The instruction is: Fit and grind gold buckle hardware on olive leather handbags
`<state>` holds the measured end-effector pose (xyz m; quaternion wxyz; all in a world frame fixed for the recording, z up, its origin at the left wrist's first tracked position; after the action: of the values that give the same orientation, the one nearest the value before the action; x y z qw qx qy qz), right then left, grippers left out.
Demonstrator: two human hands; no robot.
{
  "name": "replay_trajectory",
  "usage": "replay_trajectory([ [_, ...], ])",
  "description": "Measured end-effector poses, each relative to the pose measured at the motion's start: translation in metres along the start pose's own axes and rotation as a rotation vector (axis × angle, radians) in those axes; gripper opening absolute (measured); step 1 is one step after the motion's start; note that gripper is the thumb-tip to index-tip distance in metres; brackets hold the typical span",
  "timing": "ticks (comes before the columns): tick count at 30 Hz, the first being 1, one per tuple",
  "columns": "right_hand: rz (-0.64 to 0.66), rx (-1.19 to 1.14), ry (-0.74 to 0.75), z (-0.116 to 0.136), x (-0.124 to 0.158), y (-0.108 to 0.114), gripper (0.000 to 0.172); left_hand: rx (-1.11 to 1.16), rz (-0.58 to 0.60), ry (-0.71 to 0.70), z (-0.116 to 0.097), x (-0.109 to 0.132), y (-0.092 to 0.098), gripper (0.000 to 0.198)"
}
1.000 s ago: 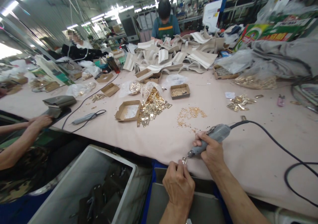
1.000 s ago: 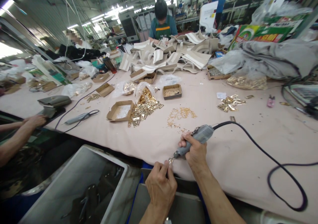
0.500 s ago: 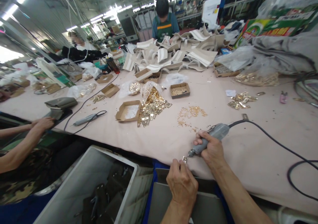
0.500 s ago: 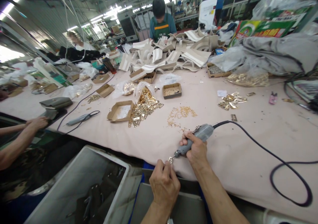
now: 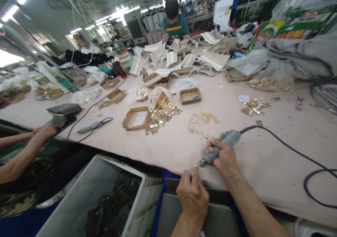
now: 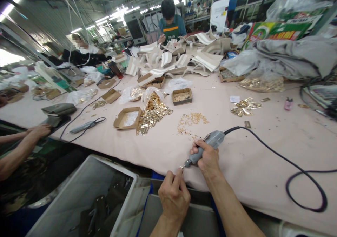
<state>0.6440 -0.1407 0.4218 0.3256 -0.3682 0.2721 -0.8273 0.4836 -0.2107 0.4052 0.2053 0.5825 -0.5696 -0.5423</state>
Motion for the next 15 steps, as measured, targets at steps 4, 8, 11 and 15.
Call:
replay_trajectory([
  [4,-0.013,0.004,-0.007,-0.001,-0.001,-0.002,0.031,-0.032,0.018,-0.016,0.000,-0.001,-0.001,0.031],
  [8,-0.034,0.010,0.004,0.000,0.000,-0.003,0.031,-0.080,0.055,-0.034,0.000,-0.002,-0.001,0.033],
  [11,-0.030,0.000,0.004,0.002,-0.002,0.000,0.029,-0.143,0.076,-0.070,-0.001,-0.002,-0.001,0.035],
  [15,-0.012,-0.045,0.005,0.005,-0.005,0.009,0.026,-0.192,0.097,-0.108,-0.001,-0.002,-0.002,0.037],
])
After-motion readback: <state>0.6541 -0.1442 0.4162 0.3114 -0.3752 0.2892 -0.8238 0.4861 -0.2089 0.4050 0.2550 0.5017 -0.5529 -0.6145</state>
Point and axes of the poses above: each hand's wrist, its own x-axis away from the middle knuckle, its own y-axis out of the back of the hand, z = x × y, the point moved 2 cm from there along -x, towards the middle knuckle, and after that the axes turned 5 degrees about -x, right-handed, at the moved point
